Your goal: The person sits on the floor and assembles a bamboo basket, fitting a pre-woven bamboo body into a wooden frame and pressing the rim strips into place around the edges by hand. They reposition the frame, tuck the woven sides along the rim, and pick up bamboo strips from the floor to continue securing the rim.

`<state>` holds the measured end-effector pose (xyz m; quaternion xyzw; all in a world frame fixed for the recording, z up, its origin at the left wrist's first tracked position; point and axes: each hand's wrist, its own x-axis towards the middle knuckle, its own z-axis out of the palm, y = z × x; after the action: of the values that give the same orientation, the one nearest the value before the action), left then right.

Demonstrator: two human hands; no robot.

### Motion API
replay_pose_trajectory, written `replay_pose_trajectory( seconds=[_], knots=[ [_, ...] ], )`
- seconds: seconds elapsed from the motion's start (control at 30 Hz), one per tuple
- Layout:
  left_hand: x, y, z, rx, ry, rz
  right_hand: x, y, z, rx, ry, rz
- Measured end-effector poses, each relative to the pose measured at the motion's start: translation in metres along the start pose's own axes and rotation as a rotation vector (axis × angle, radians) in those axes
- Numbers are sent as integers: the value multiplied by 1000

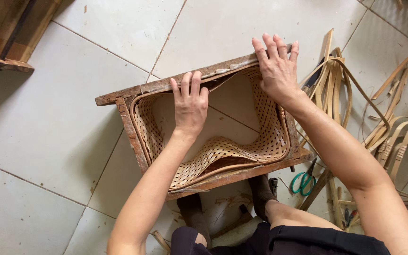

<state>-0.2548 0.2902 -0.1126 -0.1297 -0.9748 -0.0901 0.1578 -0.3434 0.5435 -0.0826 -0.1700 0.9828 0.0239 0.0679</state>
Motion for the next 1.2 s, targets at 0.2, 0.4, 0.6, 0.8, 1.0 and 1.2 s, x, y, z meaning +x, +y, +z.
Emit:
replay_pose_trajectory(
  seconds=[0.2,0.4,0.6,0.8,1.0,1.2],
  knots=[
    [4,-4,-19,-115,-134,32,-3,-1,0,59,-49,73],
    [3,-6,-20,-120,-190,70,-1,2,13,-47,-45,91],
    [0,-1,-34,-92,-167,48,-3,-5,-2,-175,139,16],
    [-83,68,-112,-661,-832,-136,-56,-56,11,340,235,-590],
    [-129,95,-99,-277,-575,93,-91,-112,88,825,-1051,-592],
    [-134,87,-96,-442,-442,78,-96,-109,105,724,-952,-845]
  ],
)
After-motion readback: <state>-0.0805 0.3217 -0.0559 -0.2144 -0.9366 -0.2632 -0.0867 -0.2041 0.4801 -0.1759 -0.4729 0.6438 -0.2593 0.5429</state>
